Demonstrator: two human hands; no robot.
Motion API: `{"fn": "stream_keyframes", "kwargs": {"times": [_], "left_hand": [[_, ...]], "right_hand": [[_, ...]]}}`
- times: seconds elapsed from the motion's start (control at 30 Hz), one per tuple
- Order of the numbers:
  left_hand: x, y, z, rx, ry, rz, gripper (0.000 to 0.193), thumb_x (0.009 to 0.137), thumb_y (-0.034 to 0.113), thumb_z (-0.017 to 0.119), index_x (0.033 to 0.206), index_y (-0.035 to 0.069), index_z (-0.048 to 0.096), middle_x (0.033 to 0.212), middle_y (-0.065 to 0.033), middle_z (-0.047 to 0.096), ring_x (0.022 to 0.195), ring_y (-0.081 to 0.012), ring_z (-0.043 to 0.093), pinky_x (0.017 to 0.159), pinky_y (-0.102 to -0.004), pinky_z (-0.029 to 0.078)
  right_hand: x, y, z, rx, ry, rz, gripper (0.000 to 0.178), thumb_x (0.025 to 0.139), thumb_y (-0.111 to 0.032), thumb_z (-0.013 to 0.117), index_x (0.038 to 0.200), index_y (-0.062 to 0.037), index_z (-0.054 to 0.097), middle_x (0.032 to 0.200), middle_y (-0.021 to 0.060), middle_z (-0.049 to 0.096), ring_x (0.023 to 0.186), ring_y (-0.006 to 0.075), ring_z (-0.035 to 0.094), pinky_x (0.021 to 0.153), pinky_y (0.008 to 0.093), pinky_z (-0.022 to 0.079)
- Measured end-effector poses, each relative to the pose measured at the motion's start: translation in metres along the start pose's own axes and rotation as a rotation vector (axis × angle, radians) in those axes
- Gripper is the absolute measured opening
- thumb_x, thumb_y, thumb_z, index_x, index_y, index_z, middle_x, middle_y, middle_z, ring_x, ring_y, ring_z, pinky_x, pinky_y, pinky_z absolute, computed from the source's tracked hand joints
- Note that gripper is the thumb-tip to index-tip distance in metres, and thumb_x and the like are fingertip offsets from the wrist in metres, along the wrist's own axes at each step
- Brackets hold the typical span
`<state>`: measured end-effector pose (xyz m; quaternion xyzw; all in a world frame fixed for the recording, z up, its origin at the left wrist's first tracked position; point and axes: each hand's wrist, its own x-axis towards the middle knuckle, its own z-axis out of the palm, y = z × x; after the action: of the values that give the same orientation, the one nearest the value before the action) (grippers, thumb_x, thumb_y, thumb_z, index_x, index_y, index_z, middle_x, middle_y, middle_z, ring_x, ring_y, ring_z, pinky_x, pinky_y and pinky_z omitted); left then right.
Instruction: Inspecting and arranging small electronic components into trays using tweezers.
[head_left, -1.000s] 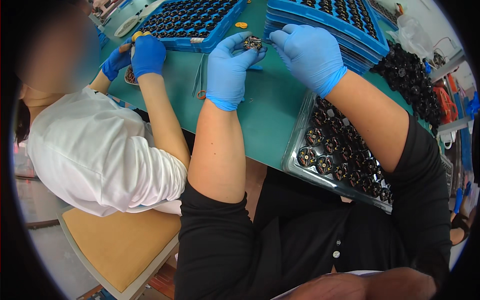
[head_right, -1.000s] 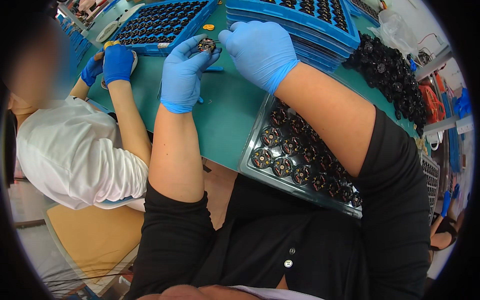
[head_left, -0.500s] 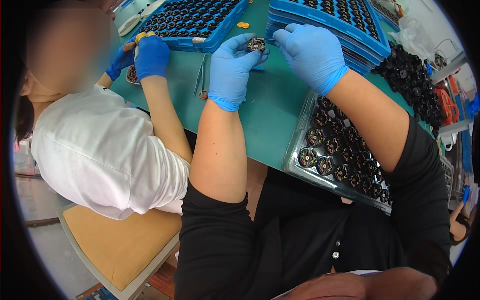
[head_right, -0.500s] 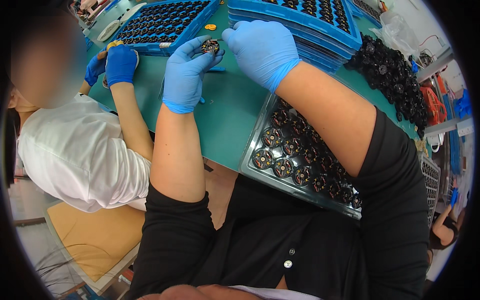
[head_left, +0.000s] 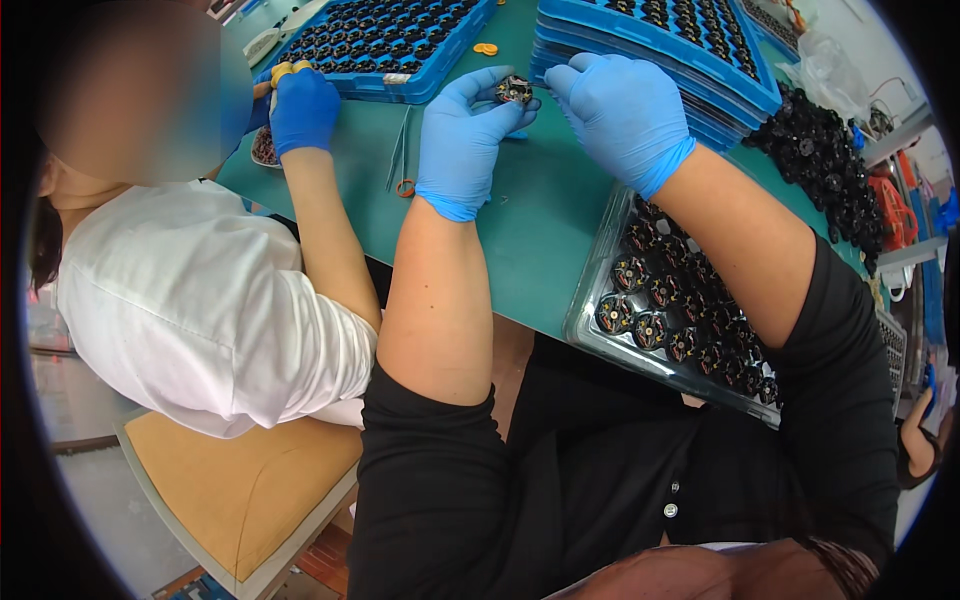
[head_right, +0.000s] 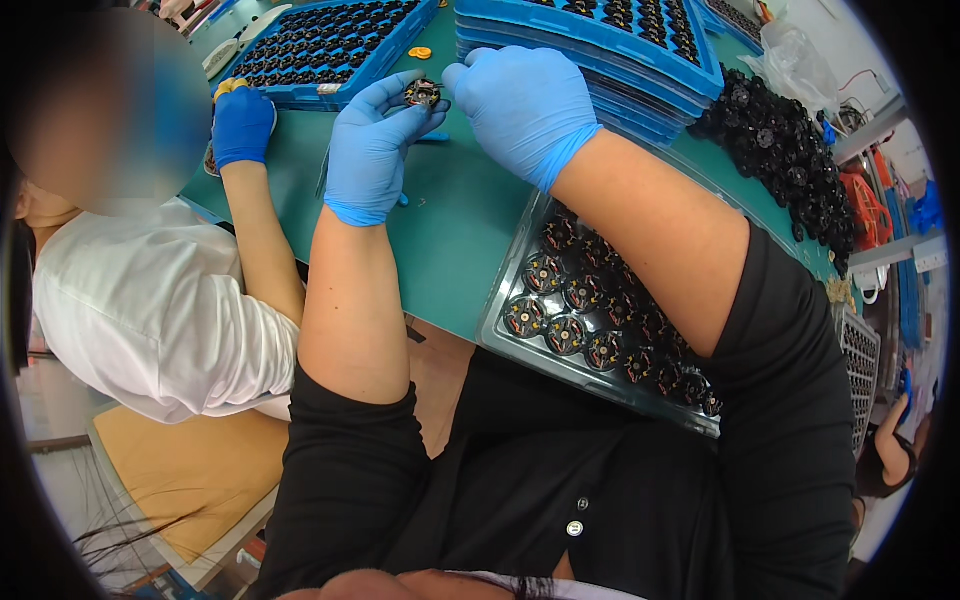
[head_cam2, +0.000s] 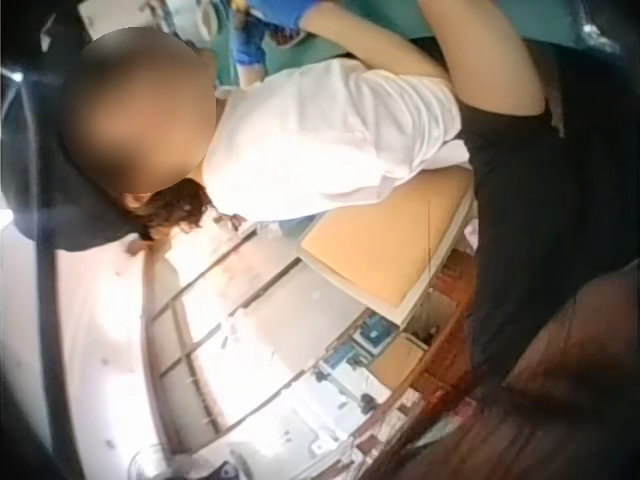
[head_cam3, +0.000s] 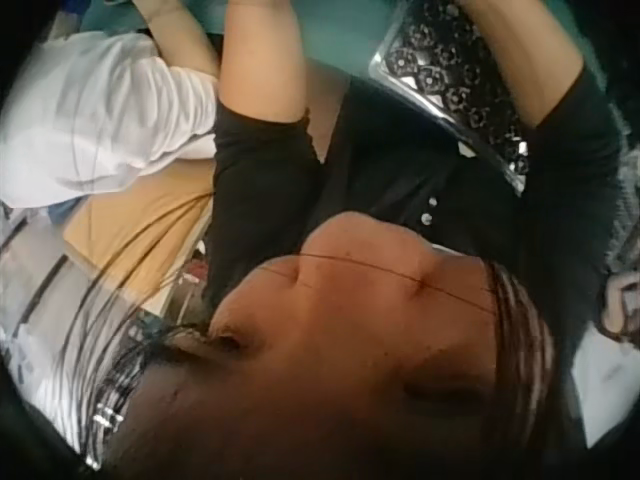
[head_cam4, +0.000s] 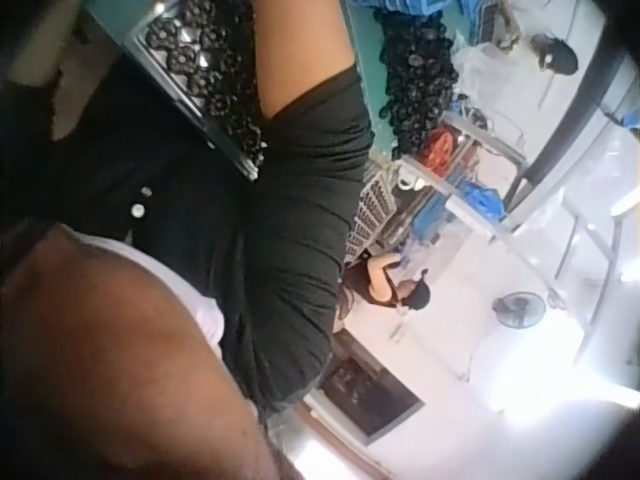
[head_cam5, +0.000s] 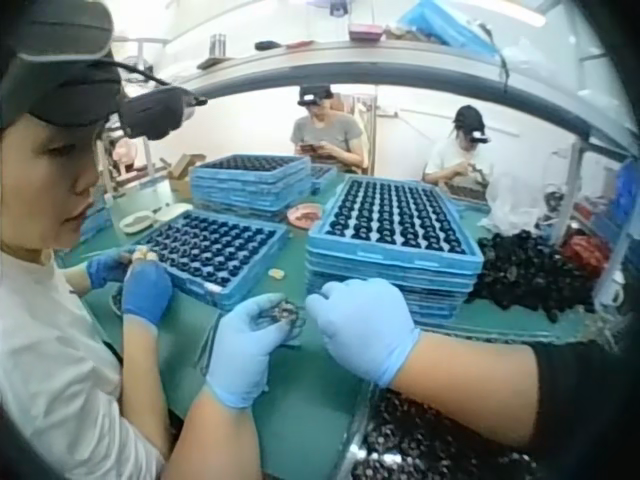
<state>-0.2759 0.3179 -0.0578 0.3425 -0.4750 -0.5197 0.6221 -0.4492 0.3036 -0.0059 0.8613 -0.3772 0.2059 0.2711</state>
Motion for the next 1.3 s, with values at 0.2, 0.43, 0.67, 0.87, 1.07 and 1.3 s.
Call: {"fn": "stream_keyframes", "kwargs": {"times": [0.2,0.43,0.67,0.87,1.07,1.3], "left_hand": [[-0.001,0.001,0.001,-0.024,0.003,-0.008,0.043,0.087,-0.005,0.06,0.127,-0.014,0.048,0.109,-0.0196,0.062,0.097,-0.0249,0.067,0.089,-0.0319,0.056],[-0.002,0.002,0.001,-0.012,0.0,-0.011,0.043,0.086,-0.006,0.06,0.127,-0.013,0.048,0.11,-0.02,0.061,0.098,-0.0255,0.067,0.09,-0.032,0.055],[-0.002,-0.001,0.001,-0.017,0.016,0.039,0.041,0.081,-0.004,0.064,0.12,-0.012,0.055,0.102,-0.0181,0.066,0.09,-0.0209,0.069,0.081,-0.0267,0.057],[-0.002,0.001,0.002,-0.016,0.017,0.019,0.041,0.081,-0.005,0.064,0.12,-0.011,0.056,0.101,-0.0173,0.067,0.09,-0.0198,0.069,0.081,-0.0272,0.057],[-0.004,-0.001,0.002,-0.012,-0.045,0.041,0.04,0.082,-0.004,0.063,0.121,-0.01,0.055,0.103,-0.0172,0.066,0.091,-0.0206,0.069,0.08,-0.0276,0.057],[-0.017,0.025,0.037,-0.022,-0.106,-0.134,0.04,0.086,-0.004,0.06,0.124,-0.008,0.052,0.106,-0.0135,0.063,0.093,-0.0206,0.066,0.084,-0.032,0.056]], "right_hand": [[-0.001,0.001,0.001,-0.017,0.022,-0.009,0.007,0.085,-0.017,0.062,0.09,-0.0121,0.063,0.078,0.0074,0.061,0.067,0.0282,0.064,0.056,0.0394,0.051],[-0.002,0.002,0.001,0.01,0.026,-0.005,0.008,0.085,-0.017,0.063,0.091,-0.0116,0.063,0.078,0.0076,0.061,0.066,0.0284,0.063,0.056,0.0396,0.051],[-0.003,0.001,0.0,0.042,-0.016,0.033,0.01,0.084,-0.014,0.061,0.092,-0.0098,0.065,0.081,0.0087,0.063,0.072,0.028,0.066,0.059,0.0388,0.053],[-0.004,0.002,-0.001,0.079,0.008,0.057,0.011,0.087,-0.019,0.062,0.092,-0.0104,0.064,0.08,0.008,0.061,0.071,0.0292,0.063,0.059,0.0401,0.051],[-0.009,0.003,-0.005,0.049,-0.042,0.076,0.011,0.087,-0.021,0.062,0.092,-0.011,0.064,0.081,0.0081,0.062,0.073,0.0296,0.064,0.06,0.0405,0.051],[-0.054,0.026,-0.062,0.242,-0.072,0.273,0.012,0.088,-0.019,0.062,0.097,-0.011,0.065,0.086,0.0084,0.064,0.077,0.0313,0.064,0.066,0.0407,0.051]]}}
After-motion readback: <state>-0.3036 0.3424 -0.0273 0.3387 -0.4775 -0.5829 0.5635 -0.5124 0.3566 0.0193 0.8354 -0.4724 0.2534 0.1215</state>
